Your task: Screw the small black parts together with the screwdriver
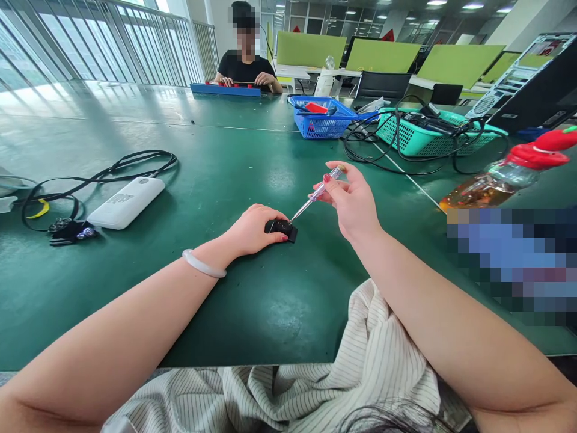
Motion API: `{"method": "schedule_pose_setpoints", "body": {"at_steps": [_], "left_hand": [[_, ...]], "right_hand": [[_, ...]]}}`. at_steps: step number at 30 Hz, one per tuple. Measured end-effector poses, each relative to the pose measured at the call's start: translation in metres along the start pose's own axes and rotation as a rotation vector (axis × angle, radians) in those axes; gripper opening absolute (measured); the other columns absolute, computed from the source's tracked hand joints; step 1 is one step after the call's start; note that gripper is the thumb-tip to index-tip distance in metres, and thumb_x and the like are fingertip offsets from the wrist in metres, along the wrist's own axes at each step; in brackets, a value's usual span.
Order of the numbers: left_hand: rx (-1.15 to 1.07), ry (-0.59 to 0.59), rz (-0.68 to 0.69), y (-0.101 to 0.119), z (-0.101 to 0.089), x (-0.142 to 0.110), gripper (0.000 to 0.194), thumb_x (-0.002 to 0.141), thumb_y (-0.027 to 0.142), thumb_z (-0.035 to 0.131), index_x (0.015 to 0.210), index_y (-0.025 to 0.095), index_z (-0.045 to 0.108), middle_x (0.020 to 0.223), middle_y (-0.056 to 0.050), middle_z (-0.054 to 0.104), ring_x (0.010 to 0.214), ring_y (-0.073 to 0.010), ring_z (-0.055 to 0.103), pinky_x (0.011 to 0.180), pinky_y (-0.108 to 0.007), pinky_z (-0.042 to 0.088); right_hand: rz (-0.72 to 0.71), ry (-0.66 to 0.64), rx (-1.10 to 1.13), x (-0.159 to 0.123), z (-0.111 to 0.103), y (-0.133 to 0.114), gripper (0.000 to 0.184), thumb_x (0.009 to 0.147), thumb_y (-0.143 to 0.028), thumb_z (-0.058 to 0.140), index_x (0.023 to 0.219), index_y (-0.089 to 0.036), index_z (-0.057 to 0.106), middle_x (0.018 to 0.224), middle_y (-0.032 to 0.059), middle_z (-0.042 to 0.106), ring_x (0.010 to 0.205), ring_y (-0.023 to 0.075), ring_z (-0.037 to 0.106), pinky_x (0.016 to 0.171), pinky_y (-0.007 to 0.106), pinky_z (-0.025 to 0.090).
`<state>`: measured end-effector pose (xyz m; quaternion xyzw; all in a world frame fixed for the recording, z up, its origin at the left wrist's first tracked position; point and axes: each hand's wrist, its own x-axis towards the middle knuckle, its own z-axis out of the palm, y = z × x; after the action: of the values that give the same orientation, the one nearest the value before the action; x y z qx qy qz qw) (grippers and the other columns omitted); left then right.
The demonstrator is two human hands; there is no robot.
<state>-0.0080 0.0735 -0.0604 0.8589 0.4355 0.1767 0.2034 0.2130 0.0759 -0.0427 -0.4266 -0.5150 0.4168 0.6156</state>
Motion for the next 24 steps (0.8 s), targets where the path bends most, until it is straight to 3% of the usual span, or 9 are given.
{"method": "schedule_pose_setpoints", "body": {"at_steps": [4,9,13,24], "left_hand": [[-0.004,0.003,0.0,-0.0006,0.0005,0.0004,0.037,0.083,0.04,0.074,0.116,0.024,0.076,0.117,-0.005,0.077,0.117,-0.0301,0.063,0.112,-0.048,0.045],[0.003,0.001,-0.009,-0.0004,-0.0002,0.0004,0.036,0.083,0.04,0.074,0.115,0.024,0.076,0.118,-0.005,0.077,0.117,-0.0304,0.063,0.112,-0.049,0.046],[0.003,0.008,-0.007,-0.0006,0.0004,0.0002,0.036,0.082,0.042,0.074,0.114,0.025,0.076,0.117,-0.005,0.077,0.117,-0.0304,0.064,0.111,-0.049,0.046],[0.015,0.009,-0.033,0.0022,0.0001,-0.001,0.042,0.082,0.039,0.075,0.121,0.024,0.073,0.114,-0.006,0.077,0.116,-0.0307,0.063,0.109,-0.048,0.047]], "right_hand": [[0.07,0.061,0.009,0.001,-0.0009,0.0002,0.043,0.074,-0.051,0.086,0.103,-0.029,0.063,0.07,-0.0075,0.067,0.073,0.0152,0.073,0.083,0.037,0.063],[0.21,0.141,-0.019,0.0003,0.0009,-0.003,0.019,0.087,-0.036,0.076,0.094,-0.025,0.062,0.073,-0.0075,0.067,0.06,0.0089,0.068,0.077,0.031,0.061],[0.263,0.136,-0.04,-0.0021,0.005,-0.0068,0.011,0.092,-0.026,0.067,0.1,-0.026,0.059,0.076,-0.0066,0.069,0.064,0.0104,0.07,0.083,0.034,0.061],[0.237,0.016,0.017,-0.007,0.0078,-0.0075,0.025,0.094,-0.011,0.05,0.111,-0.029,0.053,0.082,-0.006,0.074,0.077,0.0142,0.078,0.106,0.046,0.058]]}}
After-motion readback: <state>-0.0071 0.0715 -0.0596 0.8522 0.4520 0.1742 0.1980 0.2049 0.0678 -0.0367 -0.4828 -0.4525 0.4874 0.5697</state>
